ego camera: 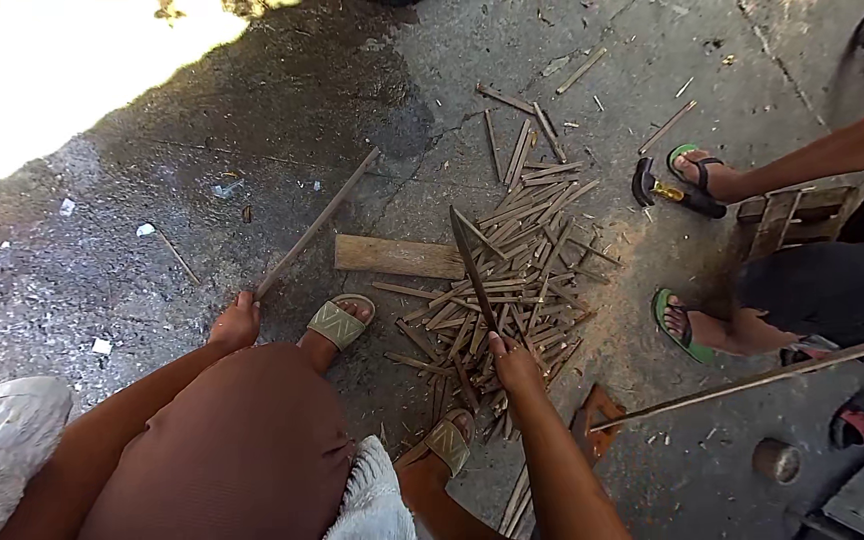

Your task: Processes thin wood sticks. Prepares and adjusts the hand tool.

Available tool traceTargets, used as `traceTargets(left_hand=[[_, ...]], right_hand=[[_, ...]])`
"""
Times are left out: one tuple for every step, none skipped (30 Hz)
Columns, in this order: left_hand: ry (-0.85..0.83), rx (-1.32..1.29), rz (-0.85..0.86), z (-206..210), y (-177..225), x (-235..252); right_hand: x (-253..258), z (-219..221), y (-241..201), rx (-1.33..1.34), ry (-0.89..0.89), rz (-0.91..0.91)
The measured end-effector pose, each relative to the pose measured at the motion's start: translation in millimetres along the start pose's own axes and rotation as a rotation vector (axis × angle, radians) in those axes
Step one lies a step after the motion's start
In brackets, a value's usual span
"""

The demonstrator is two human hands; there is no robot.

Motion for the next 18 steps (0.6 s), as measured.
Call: traceTargets(left_hand=[[0.004, 0.002, 0.006, 0, 1, 0], [0.005, 0.008, 0.007, 1, 3, 0], [0.006, 0.014, 0.008, 1, 4, 0], [0.003, 0.018, 0.006, 1, 6, -1], [0.002, 0.024, 0.006, 1, 8, -2], [0.003, 0.025, 0.006, 0, 10, -3], [0.004, 0.024, 0.007, 0, 11, -4], [0.002, 0.025, 0.010, 0, 12, -5], [-0.002, 0.030, 0.011, 1, 13, -4], [-0.004, 0.031, 0.013, 2, 15, -4], [-0.006, 0.032, 0.009, 3, 15, -5], [-0.008, 0.031, 0.007, 3, 16, -5], [-0.005, 0.030, 0.007, 2, 17, -5], [-0.002, 0.031, 0.003, 1, 17, -5], [0.002, 0.032, -0.002, 0, 17, -5], [0.001, 0.028, -0.005, -1, 18, -5], [0.003, 0.019, 0.001, -2, 20, -6], [0.011, 0.008, 0.016, -3, 20, -7]], right_hand=[[5, 5, -1, 0.022, -0.014, 0.018], [9, 8, 2, 0.052, -0.014, 0.045], [14, 8, 7, 0.089, -0.006, 0.075], [19, 8, 15, 0.138, 0.010, 0.103], [23, 7, 24, 0.186, 0.031, 0.133], [27, 6, 33, 0.223, 0.049, 0.164], [31, 5, 43, 0.245, 0.066, 0.191], [33, 3, 50, 0.251, 0.074, 0.211], [34, 1, 55, 0.247, 0.077, 0.222], [35, 0, 58, 0.250, 0.079, 0.229], [35, 0, 61, 0.264, 0.076, 0.237], [34, 0, 63, 0.290, 0.076, 0.248], [32, 2, 65, 0.328, 0.084, 0.263], [31, 3, 71, 0.378, 0.100, 0.283], [29, 4, 78, 0.443, 0.120, 0.307], [28, 3, 88, 0.507, 0.142, 0.337], [25, 1, 98, 0.545, 0.165, 0.366], [22, 0, 105, 0.561, 0.182, 0.389]])
Point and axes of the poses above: each hand's wrist, its own x-axis towards the middle knuckle, its own z-axis out of the palm, y = z × x, the point moved 6 cm from there along x, towards the middle knuckle, and after that the axes turned 2 degrees about y, right-handed, at the moved point
